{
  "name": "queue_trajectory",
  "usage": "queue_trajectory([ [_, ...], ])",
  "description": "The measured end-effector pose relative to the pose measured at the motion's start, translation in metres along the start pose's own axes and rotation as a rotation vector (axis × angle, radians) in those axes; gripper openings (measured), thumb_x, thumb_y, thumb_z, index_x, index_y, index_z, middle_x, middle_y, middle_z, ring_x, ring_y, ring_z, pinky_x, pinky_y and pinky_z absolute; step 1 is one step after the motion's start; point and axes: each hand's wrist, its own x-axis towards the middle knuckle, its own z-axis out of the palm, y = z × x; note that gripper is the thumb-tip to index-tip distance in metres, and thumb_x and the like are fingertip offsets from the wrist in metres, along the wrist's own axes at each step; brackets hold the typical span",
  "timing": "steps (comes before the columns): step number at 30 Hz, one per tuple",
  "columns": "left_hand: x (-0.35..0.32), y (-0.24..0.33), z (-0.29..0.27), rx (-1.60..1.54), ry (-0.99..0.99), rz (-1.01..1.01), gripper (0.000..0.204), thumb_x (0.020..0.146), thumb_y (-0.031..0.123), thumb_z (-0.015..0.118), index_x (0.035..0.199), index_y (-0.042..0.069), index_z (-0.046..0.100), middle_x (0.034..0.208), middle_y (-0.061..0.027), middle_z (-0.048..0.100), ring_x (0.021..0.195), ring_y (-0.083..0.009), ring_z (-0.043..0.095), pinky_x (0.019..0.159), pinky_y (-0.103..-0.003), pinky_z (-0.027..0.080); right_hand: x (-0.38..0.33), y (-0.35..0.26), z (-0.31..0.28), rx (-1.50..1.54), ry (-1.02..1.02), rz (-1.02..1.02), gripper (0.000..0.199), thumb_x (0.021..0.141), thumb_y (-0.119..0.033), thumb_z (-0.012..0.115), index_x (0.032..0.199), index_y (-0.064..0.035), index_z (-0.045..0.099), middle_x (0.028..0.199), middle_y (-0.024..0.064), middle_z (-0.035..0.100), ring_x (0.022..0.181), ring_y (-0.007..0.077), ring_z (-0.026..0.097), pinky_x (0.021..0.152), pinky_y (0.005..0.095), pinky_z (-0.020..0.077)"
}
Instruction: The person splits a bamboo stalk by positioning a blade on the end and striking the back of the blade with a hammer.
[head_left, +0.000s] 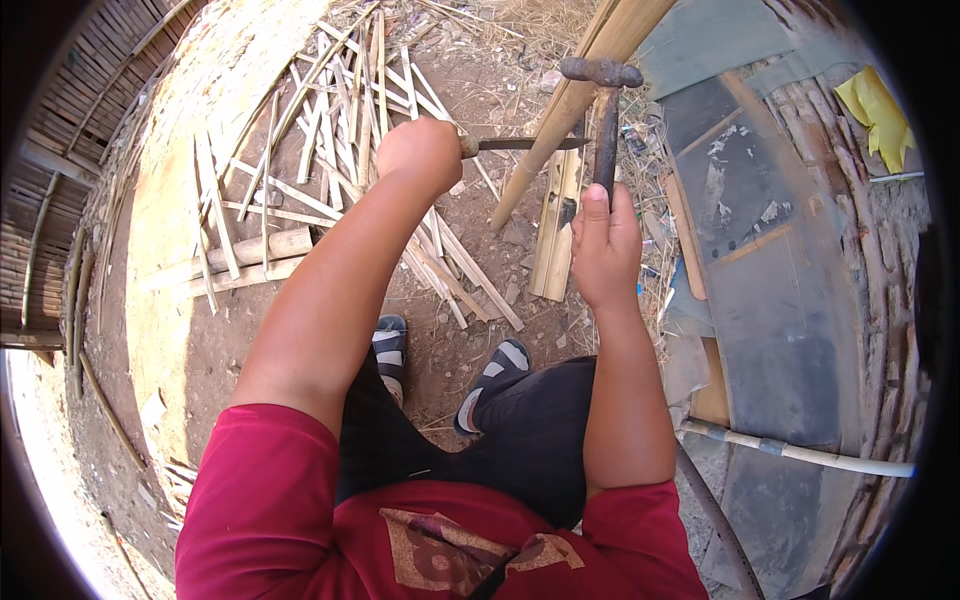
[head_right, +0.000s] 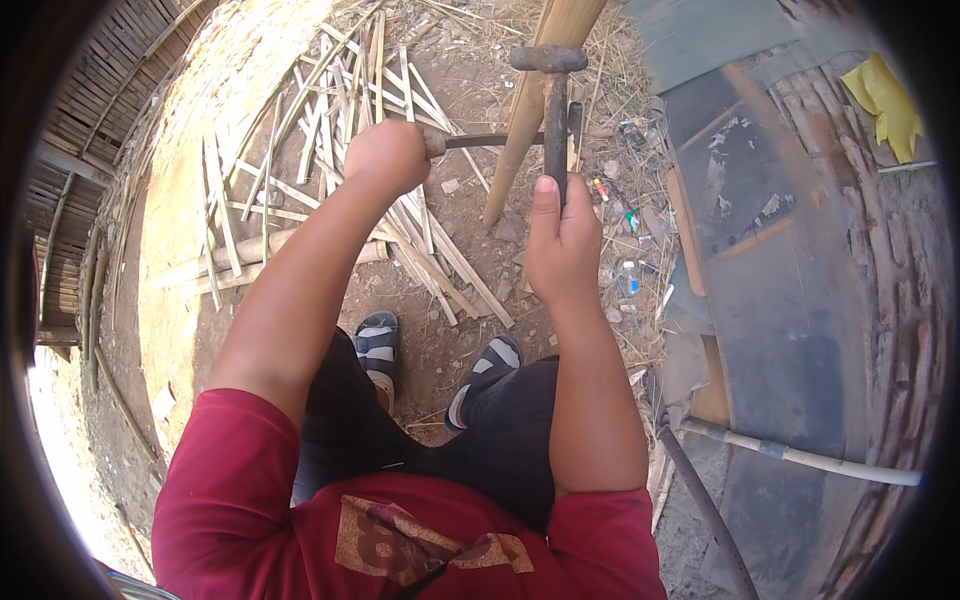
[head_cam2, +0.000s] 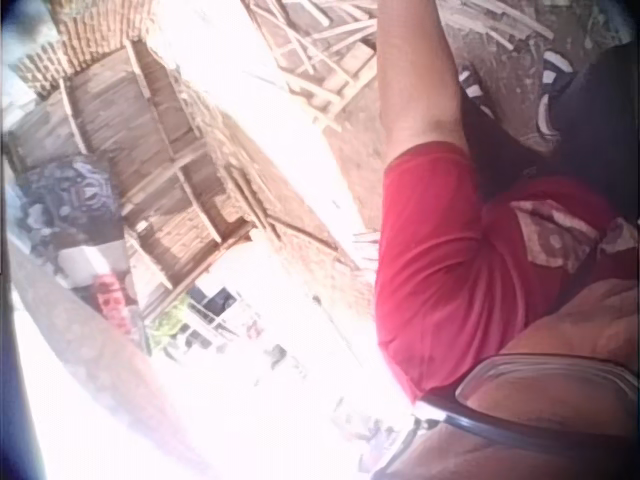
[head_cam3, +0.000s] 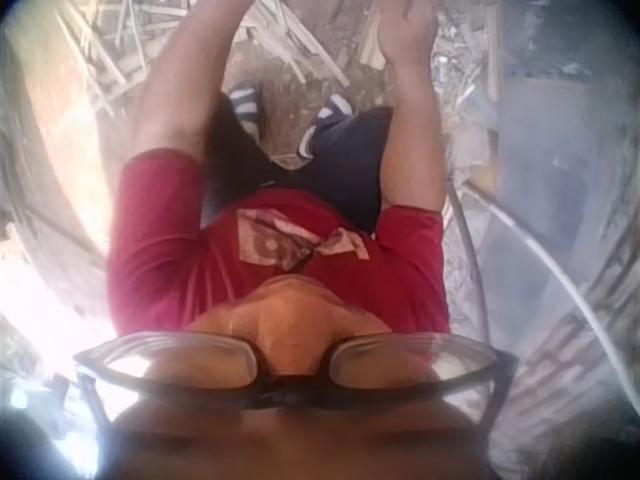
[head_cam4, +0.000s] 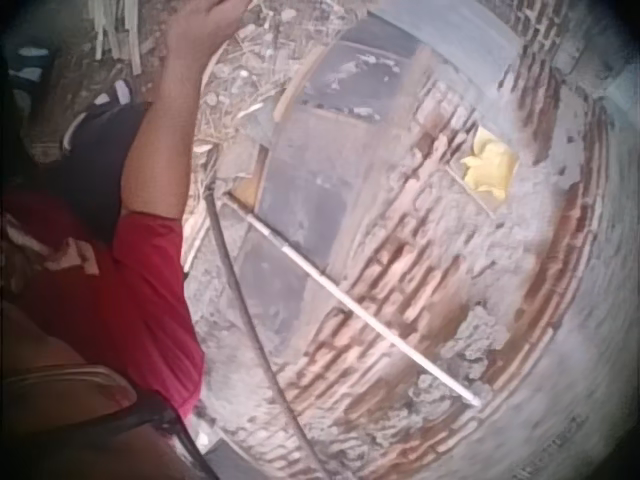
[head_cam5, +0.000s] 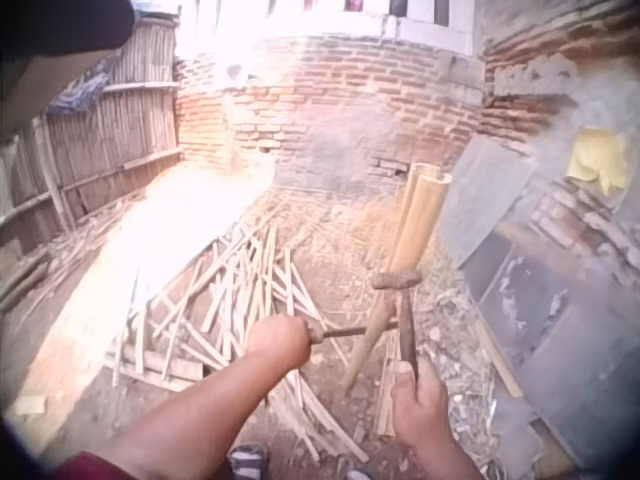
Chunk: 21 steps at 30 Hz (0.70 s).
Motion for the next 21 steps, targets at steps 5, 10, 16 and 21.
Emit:
queue_trajectory([
  [5, 0.004, 0.002, 0.001, -0.009, 0.037, 0.016, 0.024, 0.09, 0.014, 0.067, 0.111, 0.008, 0.078, 0.111, -0.0126, 0.077, 0.104, -0.0285, 0.075, 0.086, -0.04, 0.061, -0.004, 0.027, 0.02, -0.288, -0.114, -0.018, 0.033, 0.107, -0.036, 0.052, 0.103, -0.0036, 0.058, 0.074, 0.0205, 0.064, 0.07, 0.0413, 0.066, 0.066, 0.0487, 0.0491],
  [10, -0.001, -0.005, 0.007, -0.017, 0.054, 0.012, 0.024, 0.091, 0.015, 0.066, 0.11, 0.008, 0.078, 0.111, -0.013, 0.077, 0.104, -0.0283, 0.075, 0.087, -0.039, 0.06, -0.004, -0.012, 0.006, -0.042, -0.012, -0.033, 0.035, 0.107, -0.036, 0.053, 0.101, -0.0022, 0.058, 0.075, 0.0203, 0.066, 0.07, 0.0426, 0.066, 0.066, 0.049, 0.0493],
  [16, -0.002, -0.001, 0.011, -0.041, 0.023, -0.007, 0.024, 0.09, 0.016, 0.066, 0.11, 0.009, 0.078, 0.114, -0.0136, 0.076, 0.106, -0.0292, 0.074, 0.089, -0.04, 0.06, -0.002, 0.03, 0.02, -0.207, -0.211, 0.031, 0.035, 0.108, -0.035, 0.053, 0.099, -0.0016, 0.058, 0.07, 0.013, 0.059, 0.065, 0.0256, 0.061, 0.065, 0.0437, 0.048],
  [21, 0.0, -0.016, 0.026, -0.075, 0.123, 0.032, 0.031, 0.087, 0.028, 0.069, 0.11, 0.009, 0.075, 0.104, -0.015, 0.076, 0.096, -0.0328, 0.075, 0.085, -0.044, 0.06, -0.001, -0.016, -0.086, 0.209, -0.353, 0.264, 0.034, 0.109, -0.042, 0.052, 0.102, -0.0085, 0.055, 0.064, -0.004, 0.045, 0.048, 0.004, 0.04, 0.042, 0.021, 0.0311],
])
